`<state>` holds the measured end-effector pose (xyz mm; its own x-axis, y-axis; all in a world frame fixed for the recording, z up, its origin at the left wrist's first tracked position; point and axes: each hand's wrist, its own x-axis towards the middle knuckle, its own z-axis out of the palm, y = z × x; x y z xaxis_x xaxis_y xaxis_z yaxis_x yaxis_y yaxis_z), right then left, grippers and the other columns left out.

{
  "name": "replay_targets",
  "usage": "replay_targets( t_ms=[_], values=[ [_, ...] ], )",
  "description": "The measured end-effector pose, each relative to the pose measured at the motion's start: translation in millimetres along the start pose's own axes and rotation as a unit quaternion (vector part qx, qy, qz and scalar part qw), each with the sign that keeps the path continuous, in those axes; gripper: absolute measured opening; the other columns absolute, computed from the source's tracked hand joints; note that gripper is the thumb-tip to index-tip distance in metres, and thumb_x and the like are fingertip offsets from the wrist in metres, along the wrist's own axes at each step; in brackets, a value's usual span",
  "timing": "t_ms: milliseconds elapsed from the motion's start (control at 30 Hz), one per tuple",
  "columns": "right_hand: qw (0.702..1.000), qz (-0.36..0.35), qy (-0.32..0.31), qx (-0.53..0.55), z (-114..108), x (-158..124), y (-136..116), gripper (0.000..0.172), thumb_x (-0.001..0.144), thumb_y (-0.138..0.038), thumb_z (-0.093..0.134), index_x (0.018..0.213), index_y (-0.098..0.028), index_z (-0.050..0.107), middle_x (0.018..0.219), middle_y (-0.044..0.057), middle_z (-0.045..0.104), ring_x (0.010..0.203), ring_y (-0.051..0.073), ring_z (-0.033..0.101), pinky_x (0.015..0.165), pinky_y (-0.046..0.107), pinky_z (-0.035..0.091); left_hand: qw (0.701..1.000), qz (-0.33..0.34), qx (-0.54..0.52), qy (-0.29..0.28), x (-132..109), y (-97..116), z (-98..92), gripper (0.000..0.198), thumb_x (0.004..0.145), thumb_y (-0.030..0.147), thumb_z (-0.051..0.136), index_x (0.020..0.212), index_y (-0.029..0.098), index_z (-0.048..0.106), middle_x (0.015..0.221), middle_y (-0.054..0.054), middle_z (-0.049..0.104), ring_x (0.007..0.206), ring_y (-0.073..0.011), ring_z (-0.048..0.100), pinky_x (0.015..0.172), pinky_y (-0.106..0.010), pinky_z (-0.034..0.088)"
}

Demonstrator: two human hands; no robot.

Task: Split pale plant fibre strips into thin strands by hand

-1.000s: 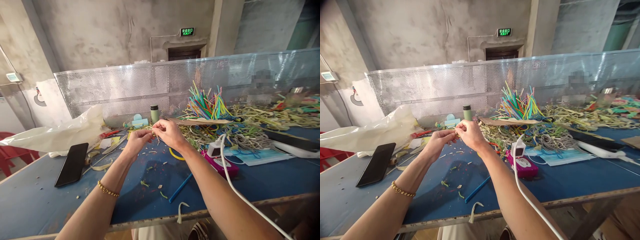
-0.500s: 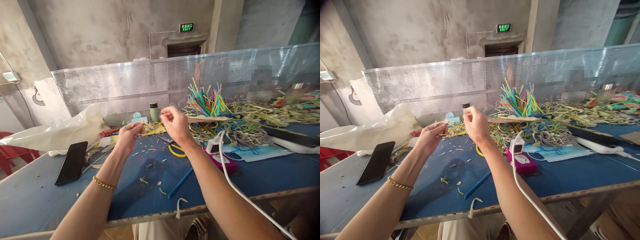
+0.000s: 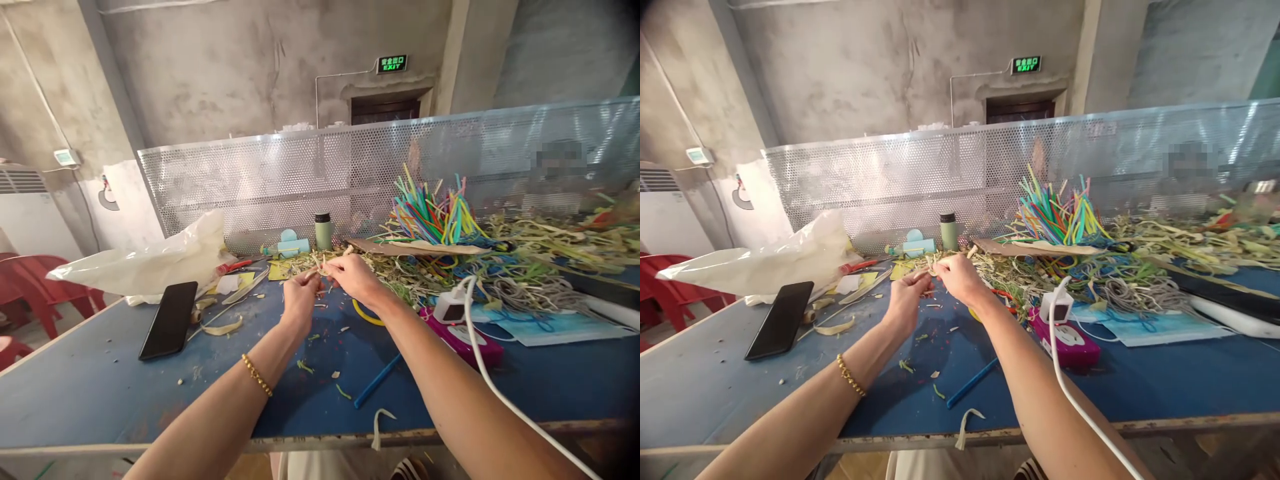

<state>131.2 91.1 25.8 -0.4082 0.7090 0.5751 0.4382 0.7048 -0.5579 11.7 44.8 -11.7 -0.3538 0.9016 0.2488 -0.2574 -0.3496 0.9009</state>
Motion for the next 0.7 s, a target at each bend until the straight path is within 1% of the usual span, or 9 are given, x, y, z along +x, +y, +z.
replay_targets(
  t_ms=[33, 100, 233, 333, 400, 533, 600, 633, 700],
  values=[
    [1.000, 0.021, -0.010, -0.011, 0, 0, 3, 0.033, 0.083, -0.026, 0.054, 0.052, -0.015, 0.062, 0.046, 0.000, 0.057, 0.046, 0.013, 0.051, 0.049, 0.024, 0.033, 1.000, -0.027, 0.001, -0.001, -1, -5, 0.9, 0.012, 0.066, 0.024, 0.071, 0.070, 0.014, 0.067, 0.055, 0.003, 0.055, 0.051, -0.0089, 0.049, 0.053, -0.023, 0.039],
    [0.997, 0.073, -0.037, 0.008, 1, 0, 9, 0.031, 0.080, -0.022, 0.057, 0.049, -0.015, 0.061, 0.046, 0.001, 0.058, 0.043, 0.012, 0.052, 0.047, 0.024, 0.035, 0.998, -0.069, 0.010, -0.008, -2, -14, 1.2, 0.013, 0.065, 0.024, 0.072, 0.066, 0.013, 0.065, 0.054, 0.003, 0.054, 0.047, -0.0078, 0.048, 0.049, -0.022, 0.036],
    [0.977, 0.157, -0.084, 0.120, 3, -3, 17, 0.026, 0.074, -0.025, 0.067, 0.051, -0.013, 0.063, 0.049, 0.003, 0.060, 0.040, 0.010, 0.050, 0.038, 0.020, 0.031, 0.992, -0.112, 0.028, -0.042, -2, -21, -3.0, 0.015, 0.061, 0.022, 0.075, 0.068, 0.011, 0.068, 0.058, -0.003, 0.060, 0.045, -0.0097, 0.051, 0.044, -0.022, 0.032],
    [0.967, 0.166, -0.097, 0.168, 2, -5, 15, 0.023, 0.071, -0.028, 0.072, 0.057, -0.011, 0.066, 0.046, 0.001, 0.057, 0.040, 0.008, 0.047, 0.036, 0.018, 0.028, 0.992, -0.111, 0.028, -0.059, 0, -20, -7.7, 0.017, 0.060, 0.024, 0.076, 0.067, 0.011, 0.069, 0.069, -0.007, 0.067, 0.049, -0.0100, 0.055, 0.045, -0.022, 0.034],
    [0.965, 0.158, -0.097, 0.187, 2, -6, 12, 0.019, 0.071, -0.026, 0.071, 0.060, -0.011, 0.067, 0.050, 0.001, 0.060, 0.042, 0.007, 0.048, 0.037, 0.017, 0.029, 0.993, -0.102, 0.028, -0.061, 2, -17, -10.5, 0.018, 0.060, 0.025, 0.077, 0.070, 0.011, 0.071, 0.073, -0.007, 0.069, 0.051, -0.0099, 0.056, 0.047, -0.021, 0.035],
    [0.967, 0.127, -0.079, 0.208, 4, -6, 8, 0.008, 0.072, -0.017, 0.064, 0.070, -0.011, 0.069, 0.057, 0.001, 0.063, 0.047, 0.008, 0.053, 0.040, 0.016, 0.033, 0.994, -0.079, 0.029, -0.066, 2, -12, -13.1, 0.028, 0.059, 0.026, 0.079, 0.082, 0.012, 0.075, 0.070, -0.006, 0.069, 0.054, -0.0117, 0.058, 0.048, -0.021, 0.036],
    [0.967, 0.121, -0.067, 0.212, 3, -4, 8, 0.014, 0.076, -0.014, 0.060, 0.084, -0.010, 0.070, 0.060, 0.001, 0.064, 0.048, 0.009, 0.055, 0.043, 0.017, 0.036, 0.994, -0.069, 0.024, -0.075, 3, -10, -13.4, 0.033, 0.059, 0.028, 0.079, 0.088, 0.012, 0.075, 0.070, -0.006, 0.070, 0.055, -0.0124, 0.059, 0.049, -0.022, 0.037],
    [0.972, 0.122, -0.049, 0.197, 2, -3, 8, 0.018, 0.078, -0.013, 0.057, 0.091, -0.010, 0.070, 0.062, 0.002, 0.065, 0.049, 0.009, 0.055, 0.044, 0.018, 0.038, 0.995, -0.065, 0.020, -0.076, 3, -10, -13.5, 0.033, 0.059, 0.028, 0.079, 0.088, 0.012, 0.075, 0.069, -0.006, 0.070, 0.056, -0.0125, 0.059, 0.049, -0.022, 0.038],
    [0.988, 0.103, 0.028, 0.115, -1, 0, 8, 0.021, 0.081, -0.012, 0.054, 0.096, -0.011, 0.069, 0.069, 0.004, 0.067, 0.054, 0.011, 0.058, 0.051, 0.022, 0.042, 0.996, -0.058, 0.015, -0.066, 4, -9, -14.0, 0.032, 0.058, 0.028, 0.079, 0.085, 0.013, 0.074, 0.069, -0.005, 0.070, 0.056, -0.0126, 0.059, 0.049, -0.022, 0.037]
  ],
)
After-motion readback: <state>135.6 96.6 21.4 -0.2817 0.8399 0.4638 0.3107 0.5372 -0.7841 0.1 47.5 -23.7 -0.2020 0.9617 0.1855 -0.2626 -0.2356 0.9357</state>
